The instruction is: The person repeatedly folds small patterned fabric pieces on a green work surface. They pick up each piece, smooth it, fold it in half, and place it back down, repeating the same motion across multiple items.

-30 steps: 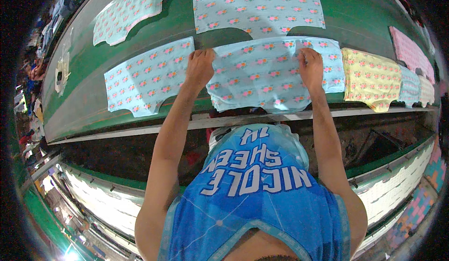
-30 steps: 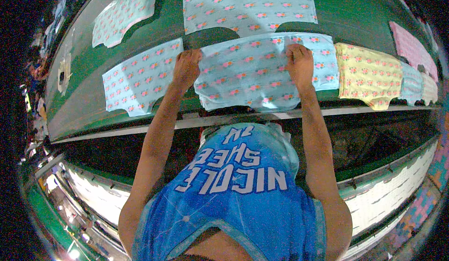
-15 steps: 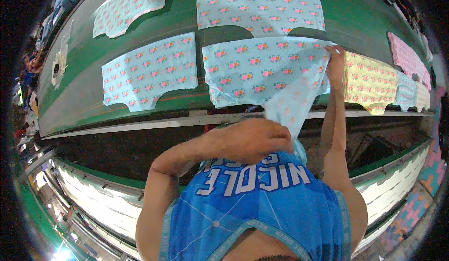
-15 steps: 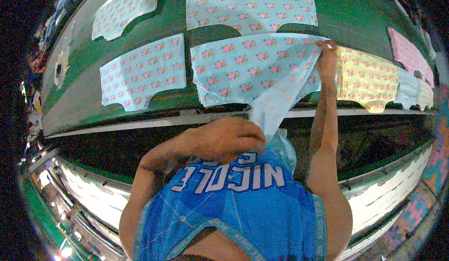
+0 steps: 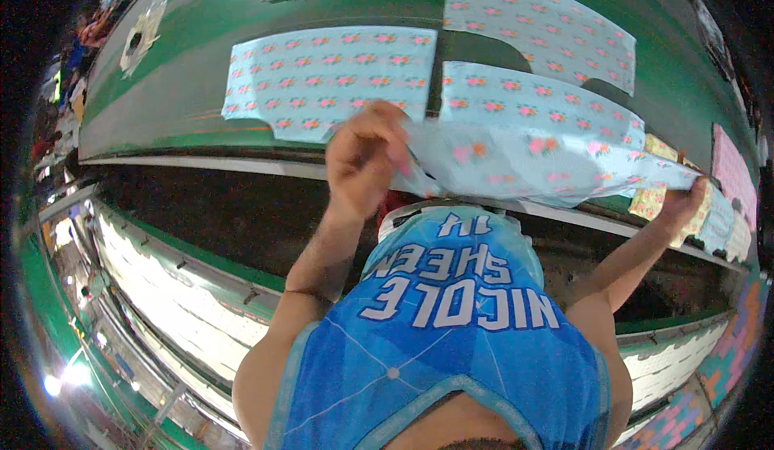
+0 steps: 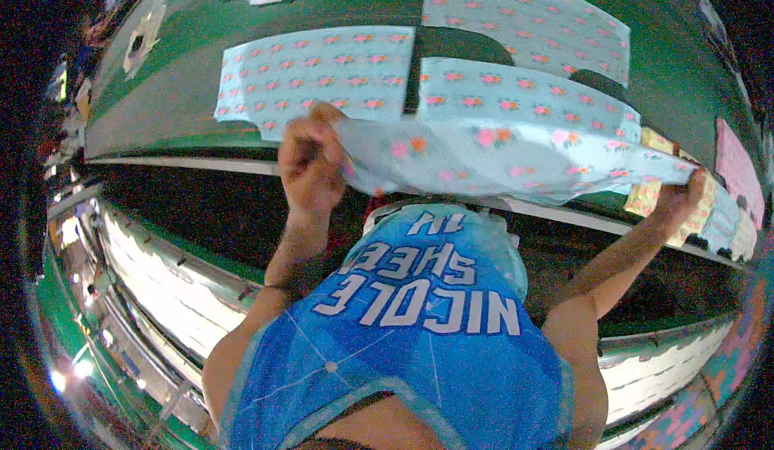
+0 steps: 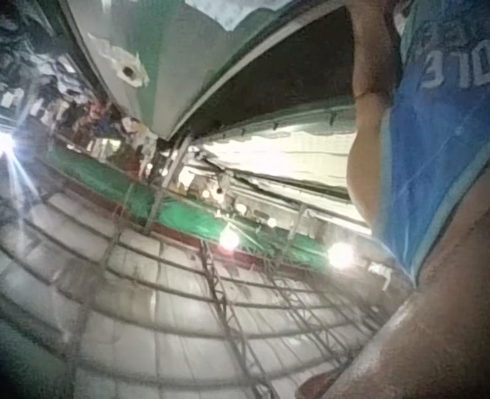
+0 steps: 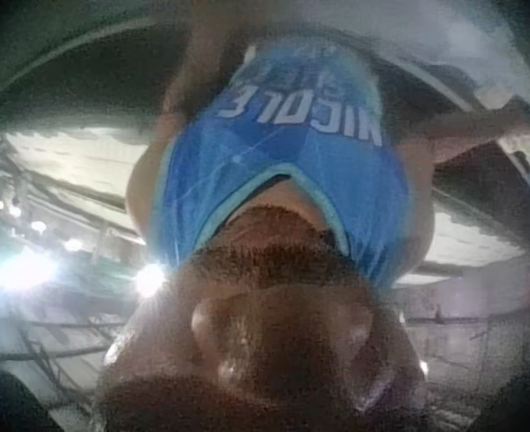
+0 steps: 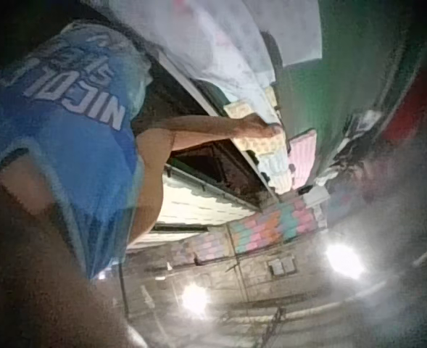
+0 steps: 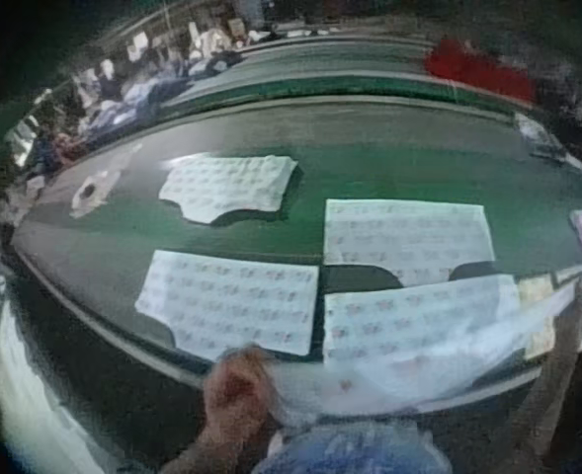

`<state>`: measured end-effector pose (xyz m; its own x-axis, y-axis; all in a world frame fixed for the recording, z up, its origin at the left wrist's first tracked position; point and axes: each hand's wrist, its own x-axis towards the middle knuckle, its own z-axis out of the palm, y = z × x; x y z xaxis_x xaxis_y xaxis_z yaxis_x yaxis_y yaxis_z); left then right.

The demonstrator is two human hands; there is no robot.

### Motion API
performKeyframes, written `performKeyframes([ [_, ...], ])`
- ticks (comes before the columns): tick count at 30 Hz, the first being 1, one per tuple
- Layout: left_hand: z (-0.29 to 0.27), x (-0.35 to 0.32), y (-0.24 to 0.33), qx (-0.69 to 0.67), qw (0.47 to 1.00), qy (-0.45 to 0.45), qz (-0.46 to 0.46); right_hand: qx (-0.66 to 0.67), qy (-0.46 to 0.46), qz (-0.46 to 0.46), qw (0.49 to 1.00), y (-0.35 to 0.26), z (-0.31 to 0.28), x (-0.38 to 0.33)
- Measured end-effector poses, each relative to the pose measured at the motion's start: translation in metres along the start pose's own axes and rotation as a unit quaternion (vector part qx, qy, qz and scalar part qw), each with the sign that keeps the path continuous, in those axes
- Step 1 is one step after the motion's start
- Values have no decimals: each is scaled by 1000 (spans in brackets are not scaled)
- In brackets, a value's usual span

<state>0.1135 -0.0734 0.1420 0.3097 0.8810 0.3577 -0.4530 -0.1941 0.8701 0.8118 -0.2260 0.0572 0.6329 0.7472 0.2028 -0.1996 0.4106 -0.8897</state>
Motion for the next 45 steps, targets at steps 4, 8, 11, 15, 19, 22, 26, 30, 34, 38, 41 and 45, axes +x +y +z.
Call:
performKeyframes([
  [4,-78,-4,15,36,967,254,-6,34,-70,-1,997,-13,127,-32],
  [8,-162,2,31,82,943,316,56,-211,-97,-226,946,12,122,-56],
  [11,-217,-14,52,156,916,357,89,-250,-179,-348,886,34,237,-81],
  [15,-286,-18,71,336,862,352,142,96,-191,69,974,50,310,-106],
  [19,-352,-12,97,439,820,347,120,-77,-229,58,969,79,422,-149],
  [22,-399,13,107,492,798,336,92,-175,-240,116,948,98,472,-168],
  [26,-437,55,95,425,845,324,22,-253,-256,179,916,136,510,-181],
  [30,-515,82,26,493,833,250,-21,-296,-257,267,880,176,516,-188],
  [34,-579,96,-50,582,794,173,22,-318,-257,286,867,225,531,-188],
  [38,-568,109,-75,642,759,111,-8,-367,-269,259,852,262,512,-180],
  [41,-571,107,-84,635,764,113,16,-405,-245,257,842,267,515,-186],
  [45,-571,107,-84,660,742,120,-1,-346,-231,277,866,264,524,-189],
])
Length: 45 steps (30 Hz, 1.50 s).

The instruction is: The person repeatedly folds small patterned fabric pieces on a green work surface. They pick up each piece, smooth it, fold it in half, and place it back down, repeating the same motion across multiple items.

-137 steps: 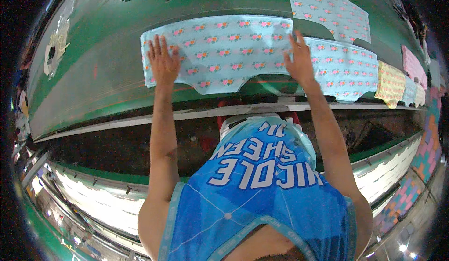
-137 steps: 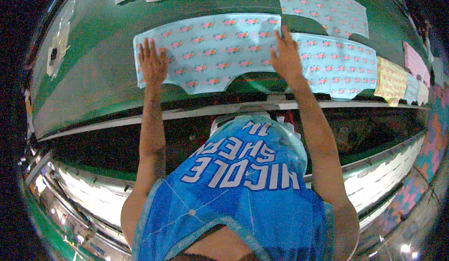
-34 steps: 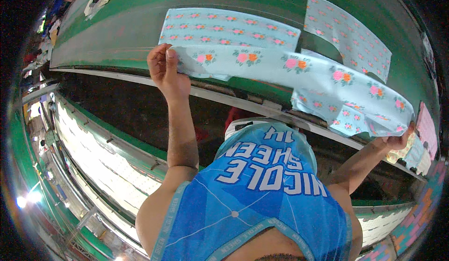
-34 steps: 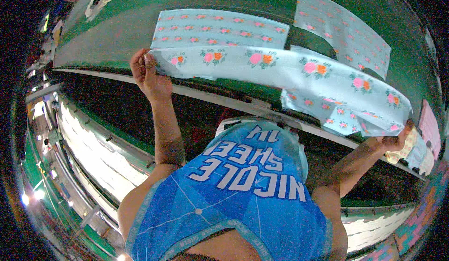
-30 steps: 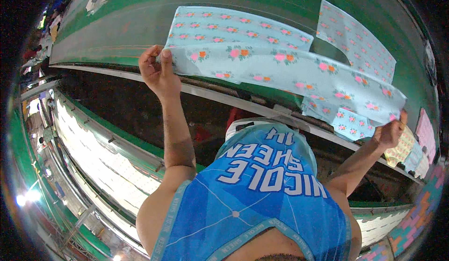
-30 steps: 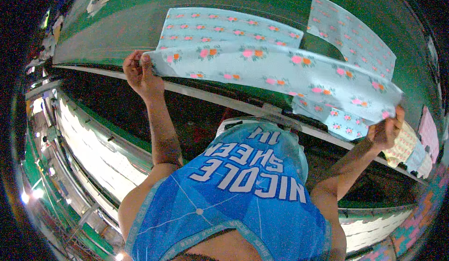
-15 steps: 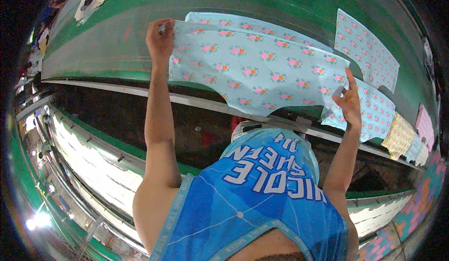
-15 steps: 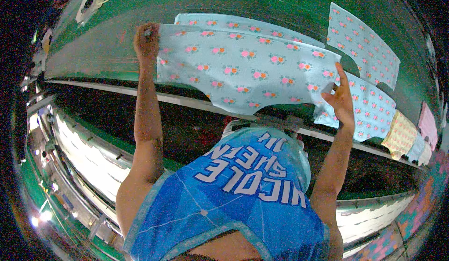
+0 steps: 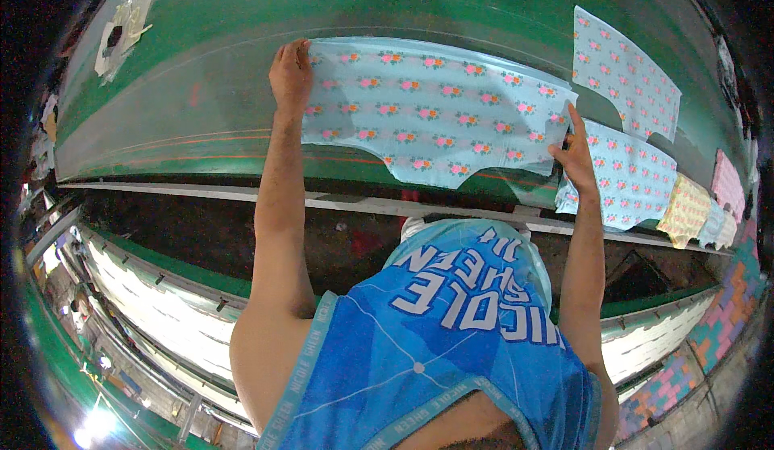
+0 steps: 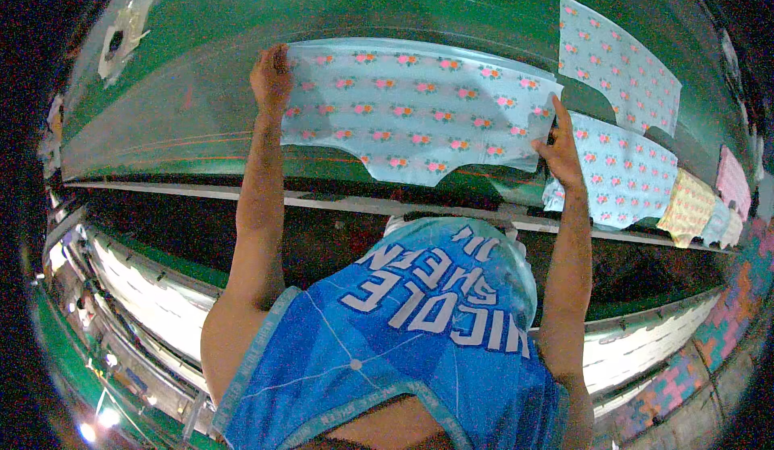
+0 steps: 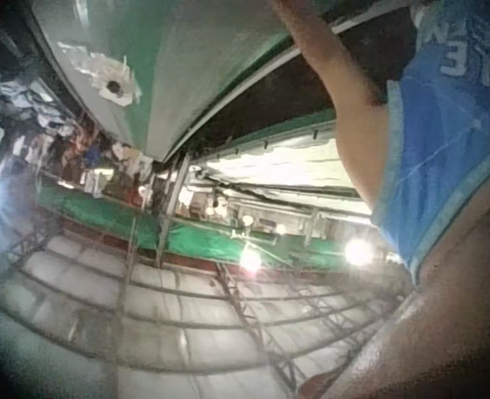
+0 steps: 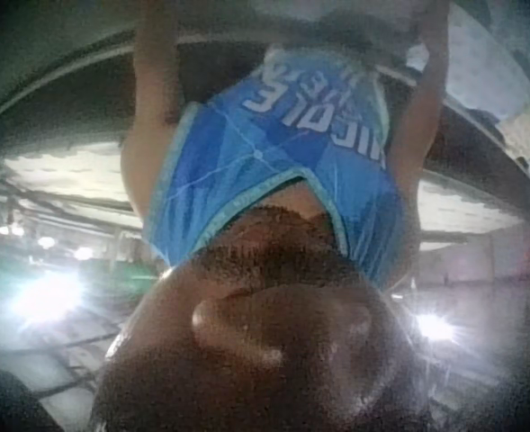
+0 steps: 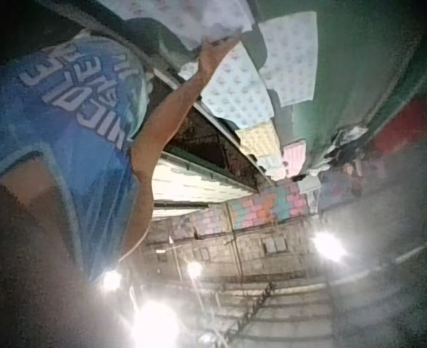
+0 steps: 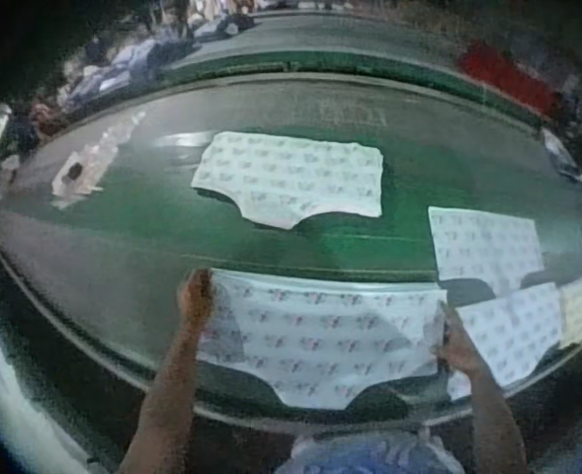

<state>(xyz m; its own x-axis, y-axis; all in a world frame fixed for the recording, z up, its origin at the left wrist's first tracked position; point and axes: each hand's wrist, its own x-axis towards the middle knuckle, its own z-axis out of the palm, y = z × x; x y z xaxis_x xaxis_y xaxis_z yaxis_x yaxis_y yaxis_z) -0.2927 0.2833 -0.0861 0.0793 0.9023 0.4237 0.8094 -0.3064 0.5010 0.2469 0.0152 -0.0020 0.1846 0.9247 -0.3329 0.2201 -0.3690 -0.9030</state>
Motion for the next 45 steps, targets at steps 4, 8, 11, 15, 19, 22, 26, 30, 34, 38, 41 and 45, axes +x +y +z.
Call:
performKeyframes([
  [4,-1,7,7,30,999,9,21,-35,0,3,999,5,-4,5],
  [8,-4,9,14,88,995,30,42,-130,10,18,991,-2,-3,11],
  [11,-6,4,29,90,991,49,89,-223,40,12,974,1,-2,12],
  [15,-3,-32,98,-2,968,-135,210,-477,129,-115,862,3,26,11],
  [19,17,-56,158,-48,921,-256,291,-504,-37,-225,833,-18,116,23],
  [22,33,-51,172,-8,924,-281,259,-493,-23,-283,822,-40,169,48],
  [26,52,-41,176,31,937,-262,229,-465,39,-307,829,-40,190,82],
  [30,65,-35,173,49,943,-247,218,-481,53,-309,819,-42,194,99],
  [34,70,-34,165,26,945,-240,221,-502,61,-301,809,-45,199,104],
  [38,65,-22,152,47,948,-232,214,-484,69,-323,810,-40,194,106],
  [41,47,-17,127,98,962,-172,188,-499,57,-314,806,-37,183,100],
  [45,20,-28,81,115,971,-155,142,-501,-33,-316,805,-26,151,74],
])
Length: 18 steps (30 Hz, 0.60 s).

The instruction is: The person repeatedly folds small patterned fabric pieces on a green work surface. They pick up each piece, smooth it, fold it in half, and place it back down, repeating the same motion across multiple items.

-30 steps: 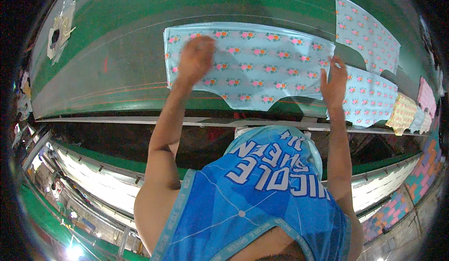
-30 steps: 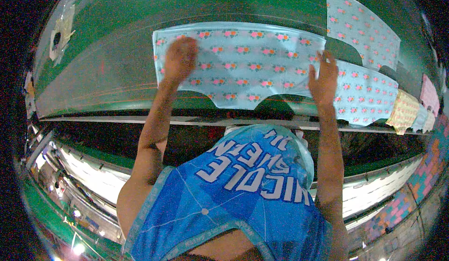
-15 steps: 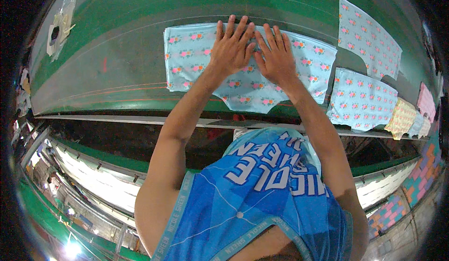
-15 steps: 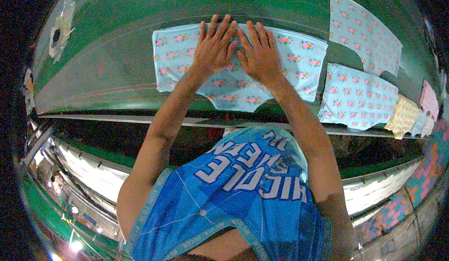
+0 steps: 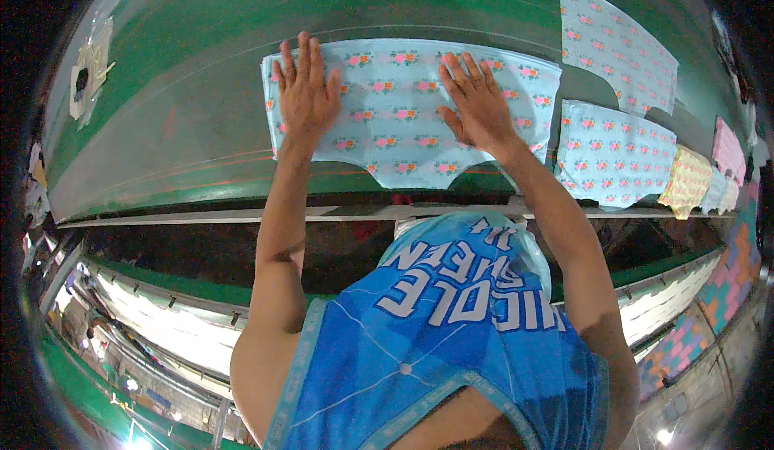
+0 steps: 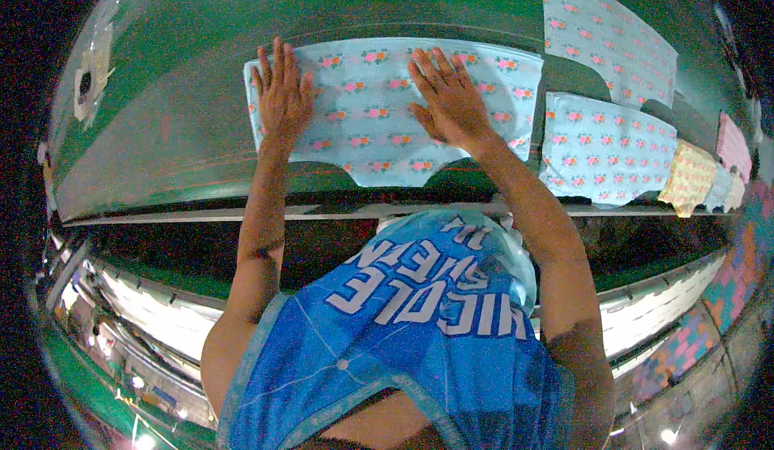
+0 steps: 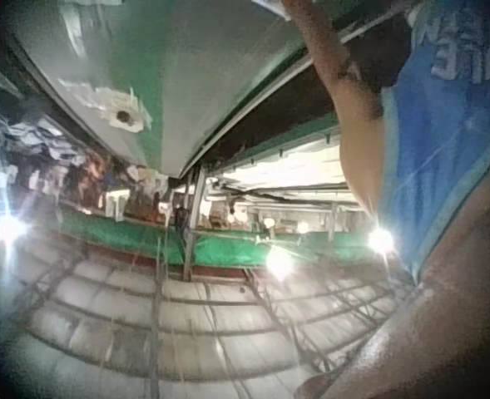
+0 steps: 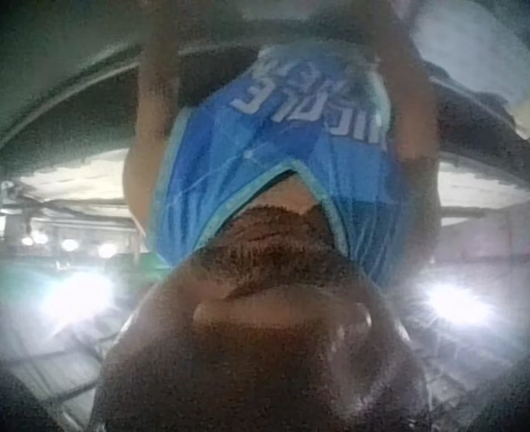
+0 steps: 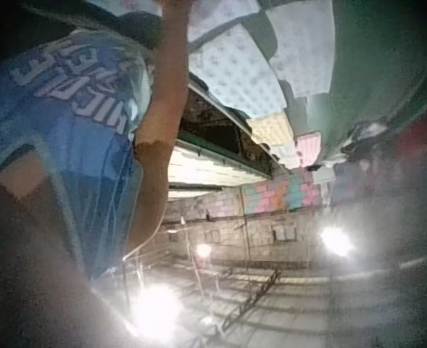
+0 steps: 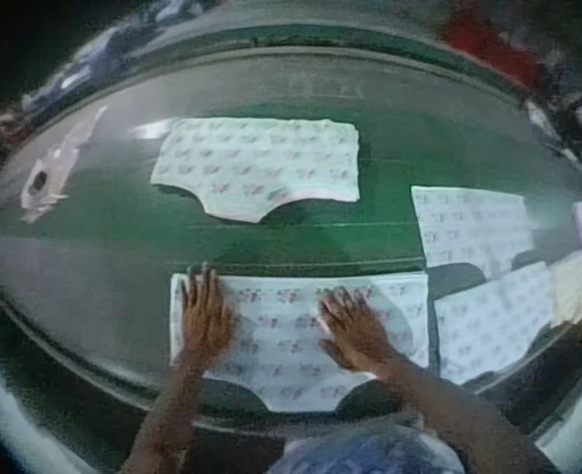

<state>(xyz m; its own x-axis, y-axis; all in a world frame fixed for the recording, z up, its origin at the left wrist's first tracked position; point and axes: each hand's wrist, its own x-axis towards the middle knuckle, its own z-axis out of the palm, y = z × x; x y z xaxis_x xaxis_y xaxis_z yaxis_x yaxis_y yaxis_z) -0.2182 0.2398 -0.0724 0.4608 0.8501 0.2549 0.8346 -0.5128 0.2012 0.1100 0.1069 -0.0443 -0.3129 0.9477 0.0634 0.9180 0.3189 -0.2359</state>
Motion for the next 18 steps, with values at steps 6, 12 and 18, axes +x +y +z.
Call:
performKeyframes([
  [6,-6,-15,-10,-14,1000,-17,-21,-24,34,96,994,42,-4,-40],
  [12,2,2,-30,18,1000,-15,-8,-46,63,86,993,93,-9,-37],
  [18,-11,-44,13,9,1000,6,-8,-65,109,114,985,87,-5,-65],
])
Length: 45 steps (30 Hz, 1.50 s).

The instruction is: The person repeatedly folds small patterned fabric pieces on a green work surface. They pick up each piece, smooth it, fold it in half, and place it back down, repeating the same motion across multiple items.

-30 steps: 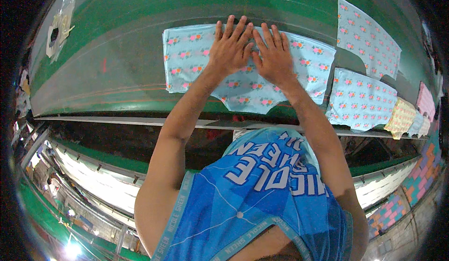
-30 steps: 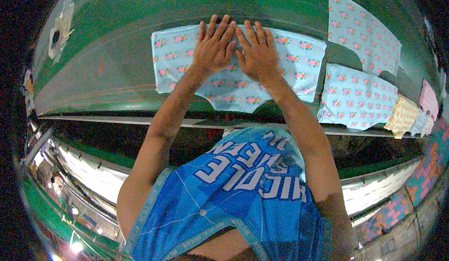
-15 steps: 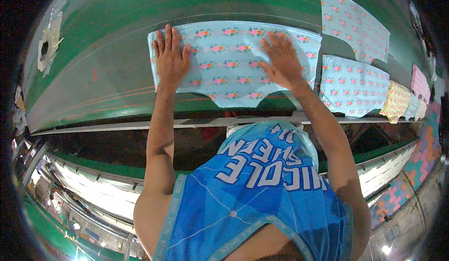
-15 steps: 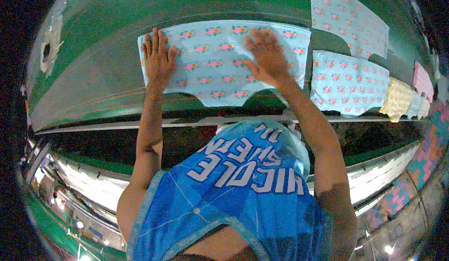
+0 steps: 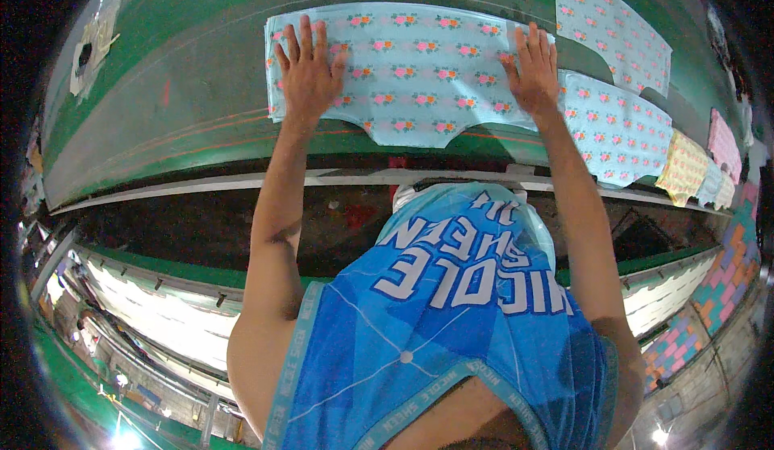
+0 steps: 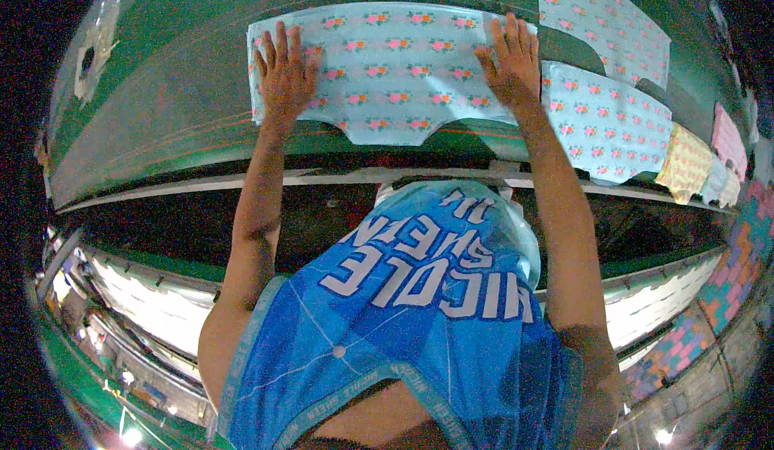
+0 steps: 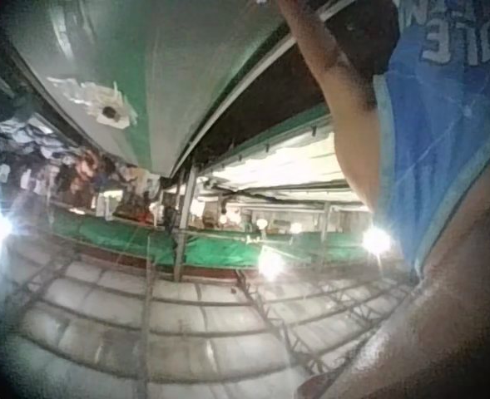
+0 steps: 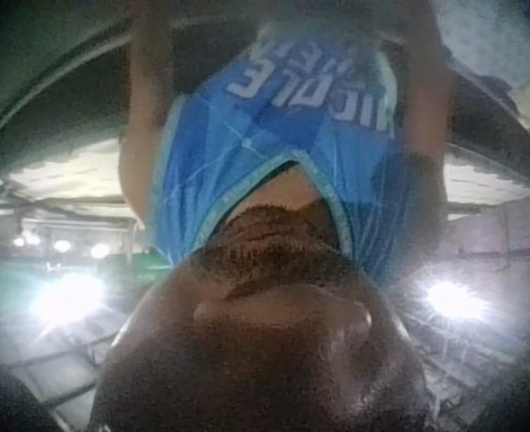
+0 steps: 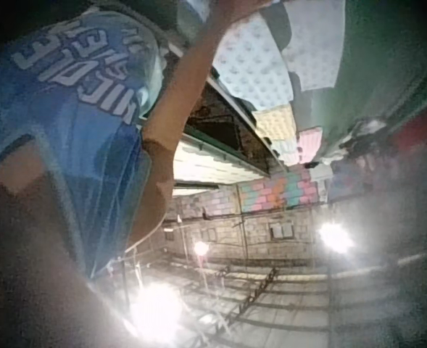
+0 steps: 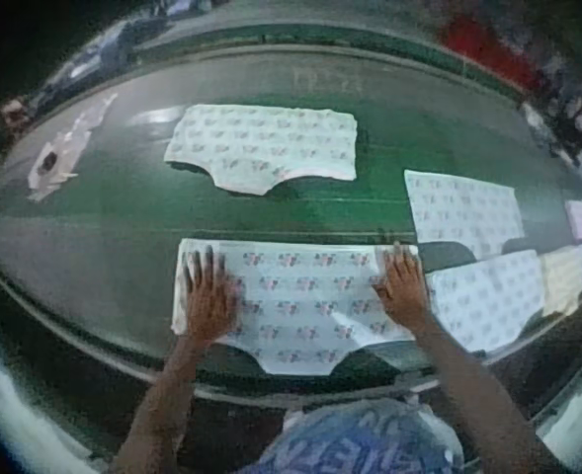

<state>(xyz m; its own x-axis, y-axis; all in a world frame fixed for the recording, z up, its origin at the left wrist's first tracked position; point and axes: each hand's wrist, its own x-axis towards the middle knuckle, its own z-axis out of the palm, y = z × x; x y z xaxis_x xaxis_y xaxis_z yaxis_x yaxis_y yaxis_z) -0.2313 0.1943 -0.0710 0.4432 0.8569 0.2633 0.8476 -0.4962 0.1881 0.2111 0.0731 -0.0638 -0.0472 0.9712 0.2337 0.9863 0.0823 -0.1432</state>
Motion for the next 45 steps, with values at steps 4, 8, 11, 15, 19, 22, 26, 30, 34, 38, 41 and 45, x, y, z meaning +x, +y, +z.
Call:
performKeyframes([
  [4,-10,-69,0,18,997,-21,-66,6,-25,57,998,-20,-12,-55],
  [8,-17,-90,-8,13,990,-10,-138,26,-23,62,997,-10,-8,-75],
  [11,-13,-95,-14,29,987,-1,-157,23,-23,58,998,-8,-8,-78],
  [15,-14,-115,-36,129,973,-12,-190,25,-40,25,999,-5,-24,-94],
  [19,-37,-138,-54,138,962,36,-235,33,-78,18,996,-7,-55,-134],
  [22,-45,-142,-43,59,954,84,-283,71,-38,48,996,-10,-72,-149],
  [26,-41,-136,-40,-11,956,106,-273,63,-53,64,995,-9,-72,-143],
  [30,-39,-134,-43,-41,943,118,-309,66,-124,61,988,5,-71,-151],
  [34,-49,-131,-39,-93,921,99,-365,66,-42,76,994,-3,-75,-149],
  [38,-47,-130,-44,-119,913,91,-379,61,-64,73,993,1,-73,-136],
  [41,-41,-133,-55,-149,910,89,-377,35,-80,42,995,20,-67,-145],
  [45,-37,-149,-69,-140,901,73,-403,29,-77,30,996,7,-72,-138],
])
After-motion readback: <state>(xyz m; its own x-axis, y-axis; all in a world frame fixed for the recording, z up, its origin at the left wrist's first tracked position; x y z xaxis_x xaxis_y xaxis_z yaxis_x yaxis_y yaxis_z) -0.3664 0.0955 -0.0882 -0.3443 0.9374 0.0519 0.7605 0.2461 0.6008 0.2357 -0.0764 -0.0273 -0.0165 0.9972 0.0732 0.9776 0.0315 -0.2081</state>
